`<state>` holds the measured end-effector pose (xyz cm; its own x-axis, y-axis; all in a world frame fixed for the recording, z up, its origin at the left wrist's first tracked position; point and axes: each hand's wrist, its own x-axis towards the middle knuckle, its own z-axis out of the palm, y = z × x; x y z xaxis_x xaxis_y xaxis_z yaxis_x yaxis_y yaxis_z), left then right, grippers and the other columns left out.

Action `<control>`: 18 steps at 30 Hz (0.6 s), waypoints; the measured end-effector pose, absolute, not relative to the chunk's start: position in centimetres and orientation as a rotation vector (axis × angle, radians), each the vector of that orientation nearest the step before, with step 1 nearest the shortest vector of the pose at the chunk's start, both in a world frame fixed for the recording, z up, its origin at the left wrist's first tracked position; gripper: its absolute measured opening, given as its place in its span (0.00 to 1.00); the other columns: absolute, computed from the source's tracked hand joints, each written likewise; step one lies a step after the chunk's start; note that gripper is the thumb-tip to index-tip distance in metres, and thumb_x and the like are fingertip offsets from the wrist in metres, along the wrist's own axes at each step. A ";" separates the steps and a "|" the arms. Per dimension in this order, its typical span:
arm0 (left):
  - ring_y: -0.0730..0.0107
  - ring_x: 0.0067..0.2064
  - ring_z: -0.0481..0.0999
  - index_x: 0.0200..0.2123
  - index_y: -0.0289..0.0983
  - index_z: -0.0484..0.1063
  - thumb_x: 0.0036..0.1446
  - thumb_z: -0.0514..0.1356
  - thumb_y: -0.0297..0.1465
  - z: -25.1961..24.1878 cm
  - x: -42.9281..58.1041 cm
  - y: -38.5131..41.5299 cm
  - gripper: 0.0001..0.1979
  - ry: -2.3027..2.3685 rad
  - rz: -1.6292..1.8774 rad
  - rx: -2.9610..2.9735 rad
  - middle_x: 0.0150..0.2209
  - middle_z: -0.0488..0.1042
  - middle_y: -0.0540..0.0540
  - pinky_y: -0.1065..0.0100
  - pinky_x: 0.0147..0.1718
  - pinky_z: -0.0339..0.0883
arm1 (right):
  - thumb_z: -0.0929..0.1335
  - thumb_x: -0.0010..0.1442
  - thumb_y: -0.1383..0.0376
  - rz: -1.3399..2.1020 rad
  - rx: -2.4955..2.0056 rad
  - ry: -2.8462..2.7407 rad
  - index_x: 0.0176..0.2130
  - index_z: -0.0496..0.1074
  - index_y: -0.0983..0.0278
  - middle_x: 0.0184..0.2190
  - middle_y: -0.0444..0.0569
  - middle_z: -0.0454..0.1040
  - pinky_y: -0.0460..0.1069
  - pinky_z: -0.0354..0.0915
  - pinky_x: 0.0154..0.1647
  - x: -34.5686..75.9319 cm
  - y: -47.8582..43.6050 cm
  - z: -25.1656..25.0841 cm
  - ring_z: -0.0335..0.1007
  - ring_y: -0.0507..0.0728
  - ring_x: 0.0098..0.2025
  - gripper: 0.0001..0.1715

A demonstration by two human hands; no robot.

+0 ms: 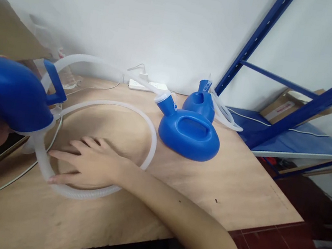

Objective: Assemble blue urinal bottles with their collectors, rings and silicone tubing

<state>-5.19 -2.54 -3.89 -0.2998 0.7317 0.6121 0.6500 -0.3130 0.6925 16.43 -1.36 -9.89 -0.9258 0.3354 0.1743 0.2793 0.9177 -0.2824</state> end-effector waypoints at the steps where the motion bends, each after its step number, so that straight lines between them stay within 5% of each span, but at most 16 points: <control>1: 0.44 0.60 0.70 0.57 0.51 0.67 0.54 0.53 0.63 -4.2 -5.7 -2.4 0.34 1.800 1.734 1.835 0.59 0.73 0.50 0.43 0.61 0.62 | 0.61 0.72 0.40 0.336 -0.452 -2.861 0.71 0.64 0.57 0.70 0.55 0.66 0.67 0.56 0.70 16.7 -1.2 -10.1 0.59 0.70 0.71 0.39; 8: 0.56 0.47 0.76 0.53 0.43 0.70 0.56 0.61 0.45 -5.9 -6.5 -2.1 0.23 1.861 1.562 1.886 0.47 0.77 0.48 0.59 0.48 0.69 | 0.64 0.73 0.47 0.139 -0.476 -2.829 0.66 0.71 0.64 0.70 0.59 0.66 0.66 0.55 0.72 22.1 1.8 -11.3 0.56 0.69 0.72 0.33; 15: 0.57 0.43 0.75 0.53 0.44 0.70 0.58 0.60 0.45 -6.2 -5.7 -2.9 0.21 1.833 1.441 1.854 0.43 0.78 0.50 0.62 0.42 0.69 | 0.65 0.71 0.67 0.093 -0.685 -2.706 0.63 0.72 0.62 0.65 0.59 0.69 0.65 0.62 0.67 20.2 4.5 -9.7 0.62 0.66 0.67 0.23; 18: 0.58 0.41 0.74 0.48 0.44 0.70 0.58 0.60 0.46 -6.3 -6.2 -2.7 0.18 1.815 1.520 1.824 0.40 0.77 0.51 0.62 0.42 0.69 | 0.65 0.71 0.66 -0.072 -0.394 -2.770 0.59 0.73 0.62 0.58 0.57 0.73 0.62 0.66 0.61 16.3 3.2 -7.9 0.67 0.65 0.60 0.19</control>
<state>-6.22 -2.65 -6.27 -0.2477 0.8142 0.5250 0.6598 -0.2551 0.7069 16.26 3.20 -7.89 -0.9033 0.2617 0.3399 0.2790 0.9603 0.0021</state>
